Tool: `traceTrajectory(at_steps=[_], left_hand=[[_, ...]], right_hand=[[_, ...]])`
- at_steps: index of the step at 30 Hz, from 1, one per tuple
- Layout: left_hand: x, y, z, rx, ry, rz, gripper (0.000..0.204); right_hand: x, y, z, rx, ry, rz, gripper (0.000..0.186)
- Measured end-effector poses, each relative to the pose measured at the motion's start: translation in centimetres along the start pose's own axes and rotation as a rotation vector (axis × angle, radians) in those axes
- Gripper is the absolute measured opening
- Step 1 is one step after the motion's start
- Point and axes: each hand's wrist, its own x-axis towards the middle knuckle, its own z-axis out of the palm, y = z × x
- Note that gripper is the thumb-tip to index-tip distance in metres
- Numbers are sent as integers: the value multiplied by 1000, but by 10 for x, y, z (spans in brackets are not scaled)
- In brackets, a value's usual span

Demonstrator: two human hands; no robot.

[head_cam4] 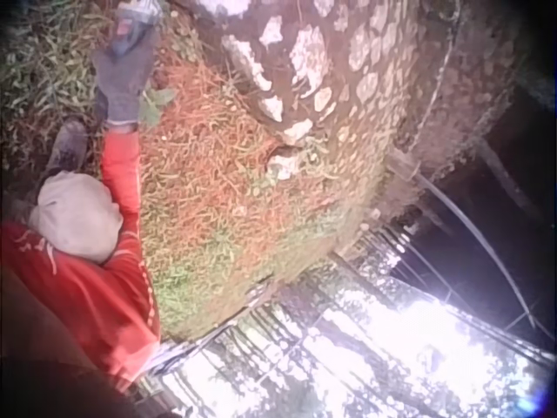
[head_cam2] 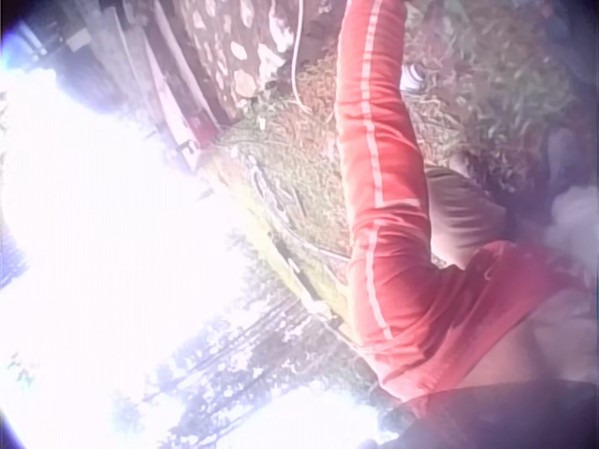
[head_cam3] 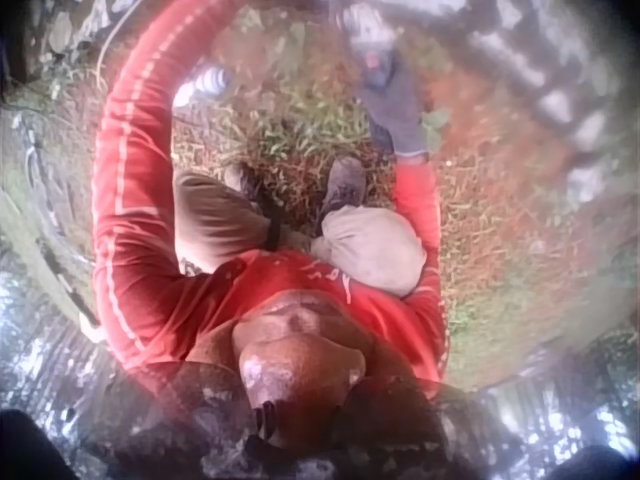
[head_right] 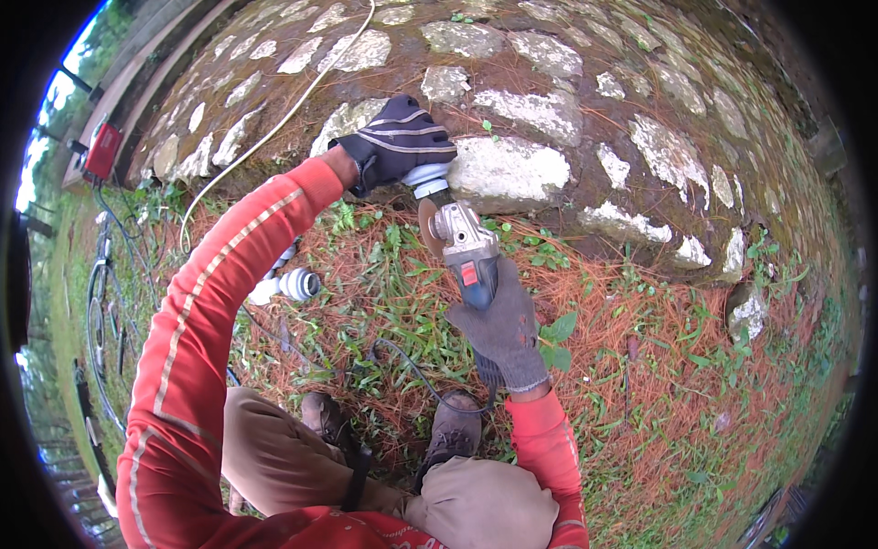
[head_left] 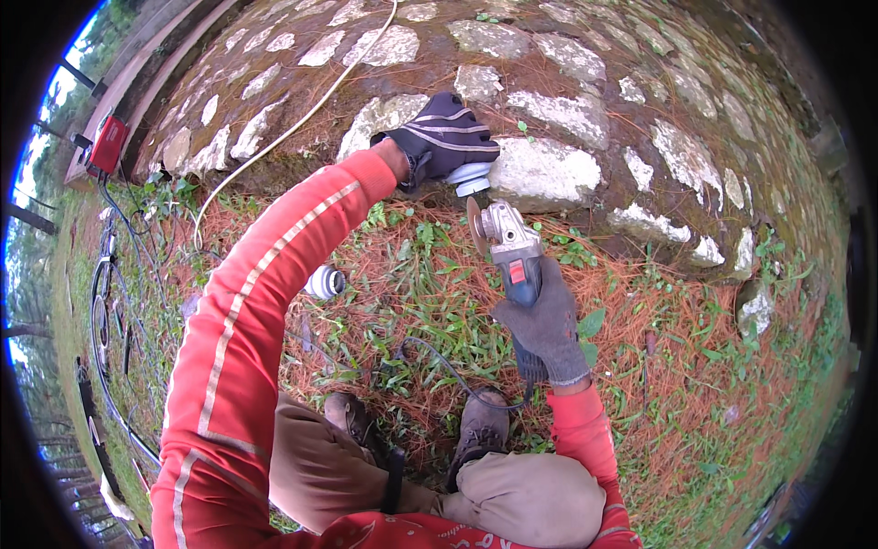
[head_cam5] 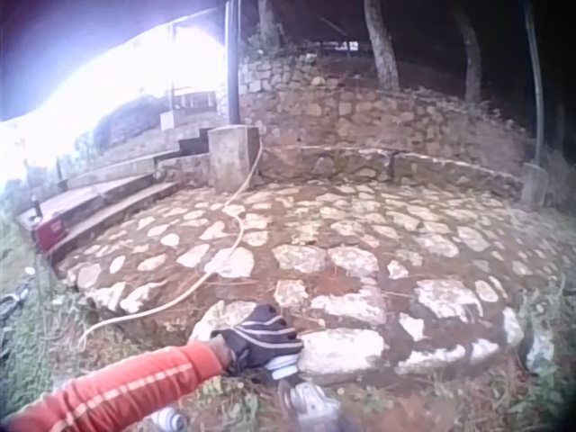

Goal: The person uses a power grinder to smooth the surface of a hardware component while holding it on a stone walkway, then moves the finished component toward other similar items on the ground.

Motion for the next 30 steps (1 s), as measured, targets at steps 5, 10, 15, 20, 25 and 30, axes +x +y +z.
traceTrajectory(at_steps=[5, 10, 15, 20, 25, 30], left_hand=[[0, 1, -1, -11, -64, -21, 20], [-2, 1, 1, -25, -11, -10, 21], [-4, -1, 6, -11, 0, 6, 20], [-7, 1, 7, -16, 21, 4, 20], [5, 1, -5, -23, -70, 3, 20], [24, 2, -19, -34, -183, -10, 15]], right_hand=[[2, -5, 2, 54, 9, -9, 75], [3, -7, 2, 36, -6, -27, 76], [5, -10, 2, 18, 11, -88, 81], [8, -9, 3, -29, 3, -113, 84], [6, -5, 2, -21, 15, -37, 81], [-8, 5, -3, 36, 18, 31, 75]])
